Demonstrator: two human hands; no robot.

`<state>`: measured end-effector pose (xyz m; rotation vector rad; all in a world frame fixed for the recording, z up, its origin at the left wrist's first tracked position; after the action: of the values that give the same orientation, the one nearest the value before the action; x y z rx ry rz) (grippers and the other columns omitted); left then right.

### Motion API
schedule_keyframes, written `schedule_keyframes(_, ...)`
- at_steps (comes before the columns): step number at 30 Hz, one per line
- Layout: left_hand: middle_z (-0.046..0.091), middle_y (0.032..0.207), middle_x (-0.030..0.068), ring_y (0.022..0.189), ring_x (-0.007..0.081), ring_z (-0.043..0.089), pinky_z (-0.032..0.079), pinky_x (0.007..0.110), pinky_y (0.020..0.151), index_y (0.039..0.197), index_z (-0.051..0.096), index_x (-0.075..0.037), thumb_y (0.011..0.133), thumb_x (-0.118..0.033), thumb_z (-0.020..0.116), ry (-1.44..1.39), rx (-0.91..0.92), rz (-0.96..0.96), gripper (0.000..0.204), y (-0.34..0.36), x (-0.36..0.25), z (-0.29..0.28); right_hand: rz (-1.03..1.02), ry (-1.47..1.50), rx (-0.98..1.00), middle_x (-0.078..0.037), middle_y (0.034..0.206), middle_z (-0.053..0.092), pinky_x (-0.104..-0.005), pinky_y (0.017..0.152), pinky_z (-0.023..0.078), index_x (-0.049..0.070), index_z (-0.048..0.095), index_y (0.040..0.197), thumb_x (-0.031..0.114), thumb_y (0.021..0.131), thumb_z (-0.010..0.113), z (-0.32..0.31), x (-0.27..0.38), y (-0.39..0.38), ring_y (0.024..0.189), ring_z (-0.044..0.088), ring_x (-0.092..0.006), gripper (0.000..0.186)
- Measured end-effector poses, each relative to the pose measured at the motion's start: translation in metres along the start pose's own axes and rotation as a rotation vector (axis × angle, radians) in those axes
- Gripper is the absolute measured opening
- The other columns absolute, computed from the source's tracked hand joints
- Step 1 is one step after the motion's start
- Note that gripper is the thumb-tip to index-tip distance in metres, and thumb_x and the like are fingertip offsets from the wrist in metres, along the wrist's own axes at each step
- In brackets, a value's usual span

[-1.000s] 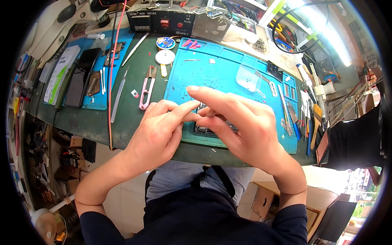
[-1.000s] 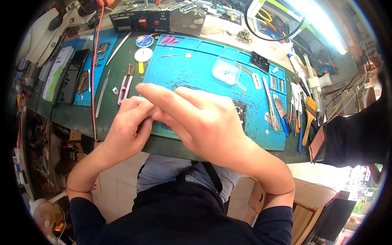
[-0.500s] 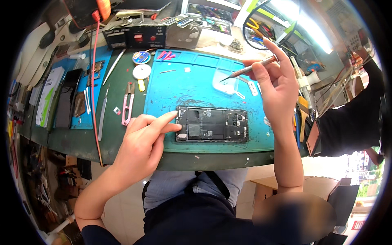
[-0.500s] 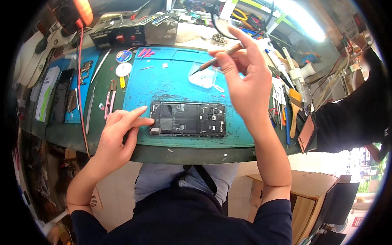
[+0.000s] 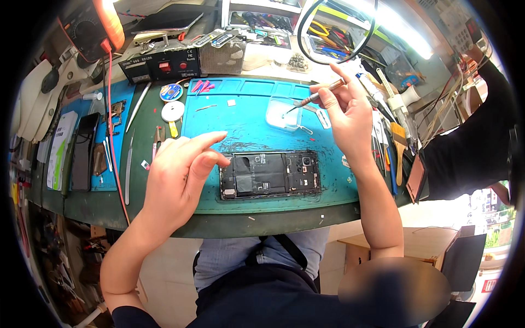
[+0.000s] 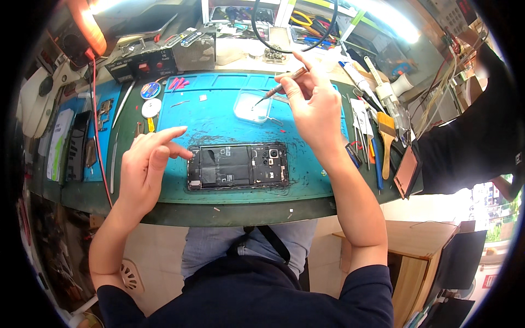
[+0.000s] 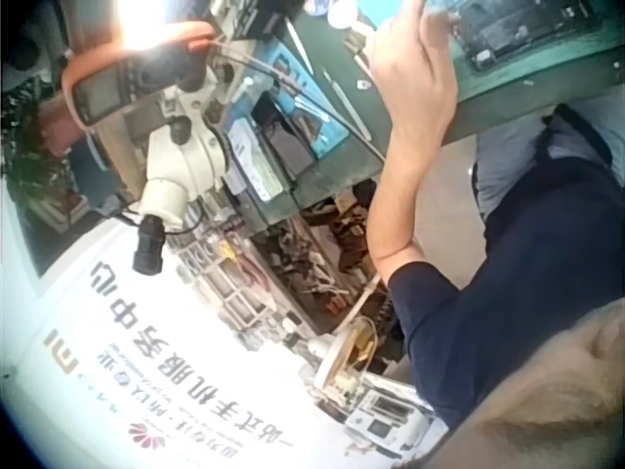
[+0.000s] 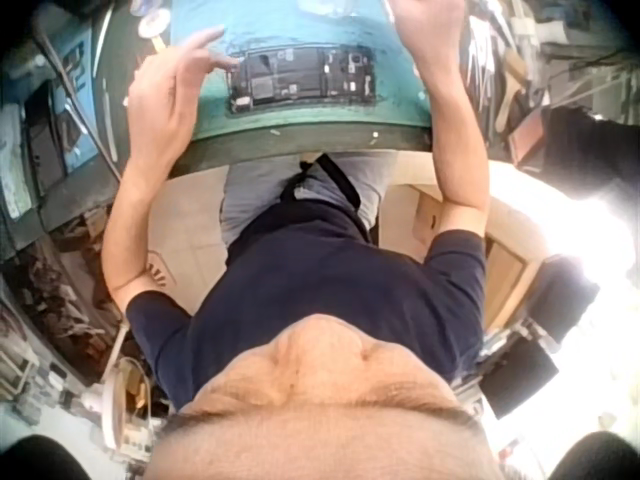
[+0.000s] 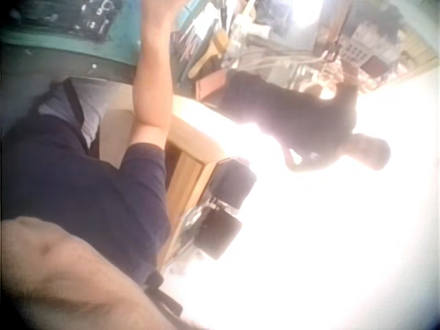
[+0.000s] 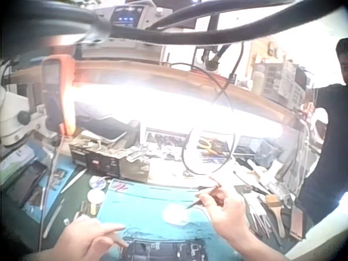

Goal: The person repairs a smartphone by connecting internal ribbon cables and securing components. They use a screwdriver to tighten screws on the motherboard and a metal spudger to adjust connectors. The person handles the battery and camera module, ensuring they are properly seated within the device chassis.

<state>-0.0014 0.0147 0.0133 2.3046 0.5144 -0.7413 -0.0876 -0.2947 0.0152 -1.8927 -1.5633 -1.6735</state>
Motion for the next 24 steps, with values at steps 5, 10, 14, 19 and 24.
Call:
schedule_keyframes(5, 0.076, 0.099, 0.0067, 0.082, 0.0176, 0.066, 0.05, 0.032, 0.068, 0.121, 0.075, -0.004, 0.096, -0.011, 0.077, -0.063, -0.053, -0.033, 0.026, 0.021, 0.002, 0.023, -0.046, 0.1, 0.04, -0.011, 0.106, 0.08, -0.0303, 0.089, 0.06, -0.001, 0.053, 0.152, 0.009, 0.105, 0.069, 0.01, 0.024, -0.011, 0.098, 0.078, -0.0149, 0.05)
schedule_keyframes(10, 0.07, 0.092, 0.0051, 0.078, 0.0147, 0.064, 0.048, 0.029, 0.062, 0.112, 0.076, -0.004, 0.091, -0.006, 0.081, -0.083, -0.063, -0.056, 0.021, 0.03, -0.007, 0.036, -0.204, -0.008, 0.188, -0.015, 0.106, 0.081, -0.0312, 0.092, 0.059, -0.003, 0.049, 0.153, 0.009, 0.105, 0.07, 0.019, 0.056, -0.028, 0.099, 0.078, -0.0177, 0.054)
schedule_keyframes(14, 0.07, 0.091, 0.005, 0.079, 0.0151, 0.064, 0.048, 0.03, 0.063, 0.103, 0.075, -0.003, 0.093, -0.007, 0.08, 0.008, 0.006, -0.02, 0.012, 0.026, 0.003, 0.039, -0.253, -0.027, 0.246, -0.015, 0.107, 0.081, -0.0307, 0.091, 0.058, -0.003, 0.047, 0.154, 0.008, 0.104, 0.071, 0.024, 0.06, -0.031, 0.098, 0.077, -0.0173, 0.056)
schedule_keyframes(19, 0.072, 0.092, 0.0058, 0.079, 0.0157, 0.065, 0.049, 0.031, 0.067, 0.101, 0.075, -0.002, 0.095, -0.008, 0.078, -0.074, -0.018, -0.084, 0.009, 0.025, 0.003, 0.035, -0.253, 0.015, 0.22, -0.016, 0.107, 0.081, -0.0311, 0.091, 0.058, -0.003, 0.047, 0.153, 0.007, 0.104, 0.071, 0.026, 0.061, -0.032, 0.098, 0.077, -0.0181, 0.056)
schedule_keyframes(24, 0.075, 0.097, 0.0024, 0.087, 0.0083, 0.066, 0.052, 0.025, 0.075, 0.104, 0.076, 0.0, 0.1, -0.011, 0.076, -0.265, 0.054, -0.321, 0.012, 0.023, 0.001, 0.029, -0.278, 0.043, 0.195, -0.016, 0.108, 0.08, -0.0303, 0.091, 0.058, -0.004, 0.049, 0.149, 0.008, 0.105, 0.071, 0.028, 0.06, -0.034, 0.098, 0.077, -0.0177, 0.051)
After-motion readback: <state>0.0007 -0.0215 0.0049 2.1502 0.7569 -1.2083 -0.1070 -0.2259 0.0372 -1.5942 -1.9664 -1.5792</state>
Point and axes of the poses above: each hand's wrist, its own y-axis towards the middle knuckle, its own z-axis out of the palm, x = y × z, the point moved 1 cm from there along y, towards the middle knuckle
